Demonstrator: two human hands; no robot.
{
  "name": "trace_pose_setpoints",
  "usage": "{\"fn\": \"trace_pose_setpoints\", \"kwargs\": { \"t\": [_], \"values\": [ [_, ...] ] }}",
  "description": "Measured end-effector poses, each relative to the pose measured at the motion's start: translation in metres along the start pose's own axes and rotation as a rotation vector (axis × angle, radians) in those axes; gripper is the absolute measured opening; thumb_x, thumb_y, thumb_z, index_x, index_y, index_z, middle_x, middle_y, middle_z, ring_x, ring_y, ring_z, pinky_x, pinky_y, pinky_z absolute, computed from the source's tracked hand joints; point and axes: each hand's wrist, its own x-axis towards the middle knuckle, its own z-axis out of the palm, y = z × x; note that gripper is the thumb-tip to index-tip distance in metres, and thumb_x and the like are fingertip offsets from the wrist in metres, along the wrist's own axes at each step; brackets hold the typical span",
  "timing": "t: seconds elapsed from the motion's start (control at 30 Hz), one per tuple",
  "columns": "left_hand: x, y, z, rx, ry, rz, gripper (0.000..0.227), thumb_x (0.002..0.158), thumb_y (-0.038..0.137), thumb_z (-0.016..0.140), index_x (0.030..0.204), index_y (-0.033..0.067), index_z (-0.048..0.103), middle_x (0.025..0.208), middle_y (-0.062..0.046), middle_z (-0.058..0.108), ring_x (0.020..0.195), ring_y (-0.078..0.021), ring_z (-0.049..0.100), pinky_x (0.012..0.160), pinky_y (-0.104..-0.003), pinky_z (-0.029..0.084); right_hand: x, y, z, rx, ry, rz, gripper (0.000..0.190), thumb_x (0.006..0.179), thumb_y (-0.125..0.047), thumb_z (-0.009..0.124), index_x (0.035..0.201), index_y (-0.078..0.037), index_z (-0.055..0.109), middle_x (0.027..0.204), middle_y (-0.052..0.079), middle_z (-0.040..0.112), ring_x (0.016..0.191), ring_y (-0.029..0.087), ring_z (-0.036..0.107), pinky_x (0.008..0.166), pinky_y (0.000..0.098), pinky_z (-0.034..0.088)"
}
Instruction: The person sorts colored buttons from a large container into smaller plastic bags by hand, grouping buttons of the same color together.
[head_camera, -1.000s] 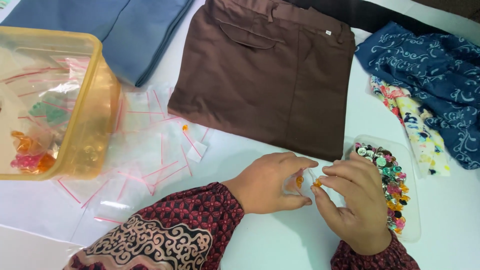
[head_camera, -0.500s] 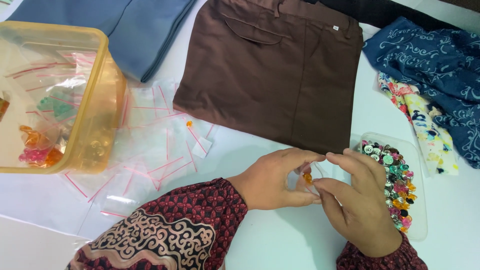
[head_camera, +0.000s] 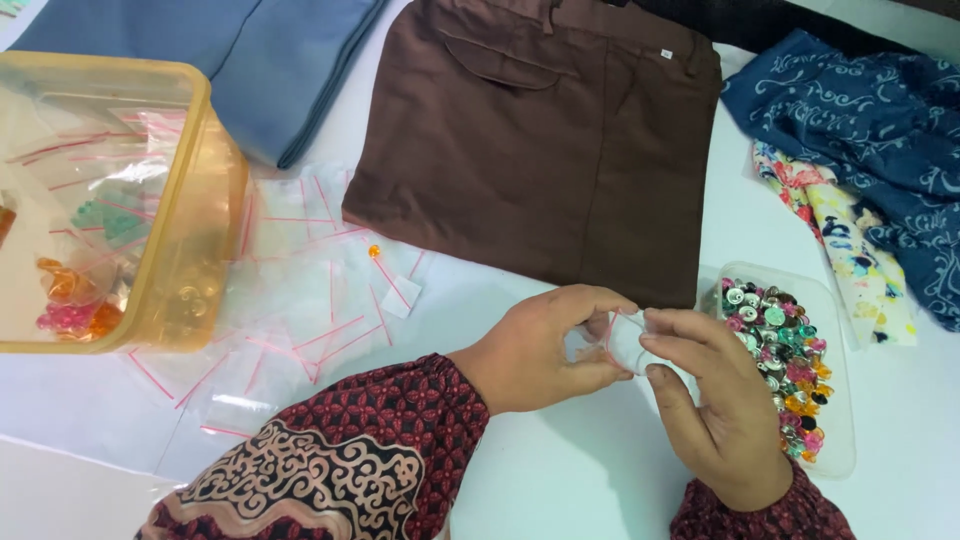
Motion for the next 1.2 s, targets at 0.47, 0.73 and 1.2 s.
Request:
{"fn": "trace_pose_setpoints", "kwargs": {
  "t": [0.47,0.73,1.2],
  "values": [
    [-0.064,-0.007,-0.083,0.197,0.379,0.113,0.044,0.091,0.017,0.077,0.131,0.015,0.059,0.102,-0.001,0.065,0.095,-0.0174,0.067,0.092,-0.033,0.056,0.045,-0.035,0.107,0.548,0.104,0.174,0.034,0.1,-0.001,0.057,0.133,-0.003,0.052,0.129,0.019,0.063,0.11,0.024,0.068,0.095,0.0328,0.058],
    [-0.071,-0.019,-0.136,0.169,0.912,0.138,0.049,0.083,0.006,0.083,0.129,0.0095,0.066,0.089,-0.005,0.071,0.087,-0.0208,0.073,0.086,-0.035,0.061,0.135,-0.042,0.189,0.258,-0.016,-0.168,0.019,0.086,0.003,0.077,0.102,-0.004,0.073,0.101,0.01,0.069,0.082,0.027,0.067,0.063,0.0316,0.059],
    [-0.062,-0.031,-0.117,0.215,0.883,0.13,0.048,0.081,0.011,0.085,0.125,0.0036,0.067,0.099,-0.014,0.072,0.089,-0.0313,0.075,0.084,-0.042,0.061,0.146,-0.046,0.159,0.218,0.317,-0.301,0.011,0.094,0.003,0.073,0.104,0.001,0.073,0.099,0.011,0.071,0.085,0.025,0.068,0.074,0.0314,0.058]
  ]
}}
